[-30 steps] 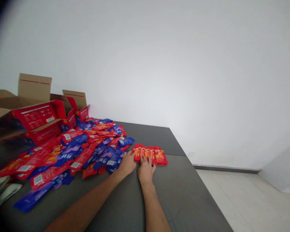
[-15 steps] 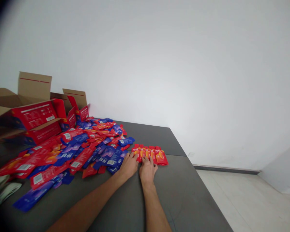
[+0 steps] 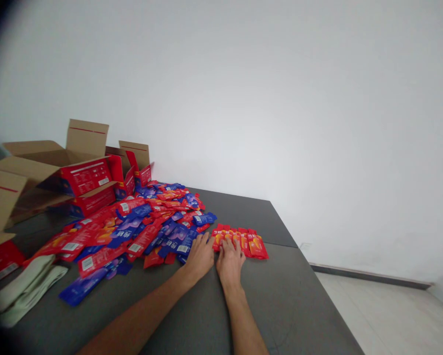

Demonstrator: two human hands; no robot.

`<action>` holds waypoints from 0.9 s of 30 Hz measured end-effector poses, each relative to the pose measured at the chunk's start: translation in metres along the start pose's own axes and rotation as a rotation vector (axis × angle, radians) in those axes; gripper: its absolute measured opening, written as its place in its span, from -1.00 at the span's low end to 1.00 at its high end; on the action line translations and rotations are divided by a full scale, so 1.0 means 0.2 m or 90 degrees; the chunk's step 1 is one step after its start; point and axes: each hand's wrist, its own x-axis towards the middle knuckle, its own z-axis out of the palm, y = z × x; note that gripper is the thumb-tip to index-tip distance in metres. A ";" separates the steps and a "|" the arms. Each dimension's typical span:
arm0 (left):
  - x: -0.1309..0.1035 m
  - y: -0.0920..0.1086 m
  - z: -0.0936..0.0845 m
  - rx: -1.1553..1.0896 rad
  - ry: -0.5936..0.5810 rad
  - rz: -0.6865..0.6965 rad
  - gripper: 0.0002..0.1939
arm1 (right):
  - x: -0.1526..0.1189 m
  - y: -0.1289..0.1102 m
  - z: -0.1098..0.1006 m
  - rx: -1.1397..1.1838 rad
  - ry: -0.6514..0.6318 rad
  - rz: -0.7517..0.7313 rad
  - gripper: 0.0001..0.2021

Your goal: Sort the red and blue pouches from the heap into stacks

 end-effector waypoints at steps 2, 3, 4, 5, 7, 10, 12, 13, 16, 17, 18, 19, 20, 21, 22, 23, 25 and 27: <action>-0.03 -0.06 -0.05 0.022 0.025 -0.024 -0.59 | -0.01 -0.03 0.00 0.012 0.006 -0.015 -0.62; -0.04 -0.10 -0.08 0.033 0.041 -0.038 -0.59 | -0.02 -0.05 0.00 0.017 0.006 -0.027 -0.63; -0.06 -0.13 -0.11 0.043 0.059 -0.053 -0.60 | -0.03 -0.06 -0.01 0.021 0.004 -0.040 -0.63; -0.07 -0.18 -0.13 0.055 0.080 -0.070 -0.59 | -0.04 -0.09 -0.02 0.025 0.002 -0.054 -0.63; -0.10 -0.26 -0.19 0.083 0.115 -0.098 -0.60 | -0.06 -0.14 -0.04 0.030 -0.005 -0.086 -0.62; -0.15 -0.38 -0.26 0.128 0.153 -0.148 -0.56 | -0.10 -0.22 -0.07 0.035 -0.013 -0.128 -0.61; -0.18 -0.46 -0.30 0.160 0.182 -0.190 -0.55 | -0.13 -0.27 -0.08 0.041 -0.016 -0.156 -0.59; -0.19 -0.49 -0.31 0.175 0.196 -0.215 -0.54 | -0.15 -0.30 -0.09 0.044 -0.017 -0.168 -0.59; -0.21 -0.56 -0.34 0.199 0.218 -0.306 -0.50 | -0.19 -0.36 -0.10 0.054 -0.024 -0.195 -0.59; -0.22 -0.57 -0.34 0.199 0.216 -0.333 -0.49 | -0.20 -0.38 -0.11 0.057 -0.028 -0.201 -0.59; -0.22 -0.58 -0.34 0.196 0.211 -0.354 -0.48 | -0.21 -0.39 -0.11 0.058 -0.032 -0.207 -0.59; -0.23 -0.59 -0.34 0.191 0.205 -0.365 -0.47 | -0.21 -0.40 -0.11 0.060 -0.036 -0.211 -0.59; -0.23 -0.59 -0.35 0.183 0.197 -0.368 -0.48 | -0.22 -0.41 -0.11 0.061 -0.040 -0.215 -0.59; -0.23 -0.59 -0.35 0.176 0.190 -0.366 -0.49 | -0.22 -0.42 -0.11 0.062 -0.043 -0.217 -0.59; -0.23 -0.59 -0.35 0.167 0.183 -0.360 -0.51 | -0.22 -0.42 -0.11 0.064 -0.044 -0.219 -0.59; -0.23 -0.59 -0.35 0.156 0.176 -0.354 -0.52 | -0.22 -0.42 -0.10 0.068 -0.044 -0.220 -0.59; -0.22 -0.59 -0.36 0.123 0.163 -0.333 -0.54 | -0.22 -0.42 -0.09 0.078 -0.044 -0.222 -0.60; -0.22 -0.59 -0.37 0.069 0.167 -0.306 -0.55 | -0.22 -0.41 -0.08 0.091 -0.043 -0.223 -0.60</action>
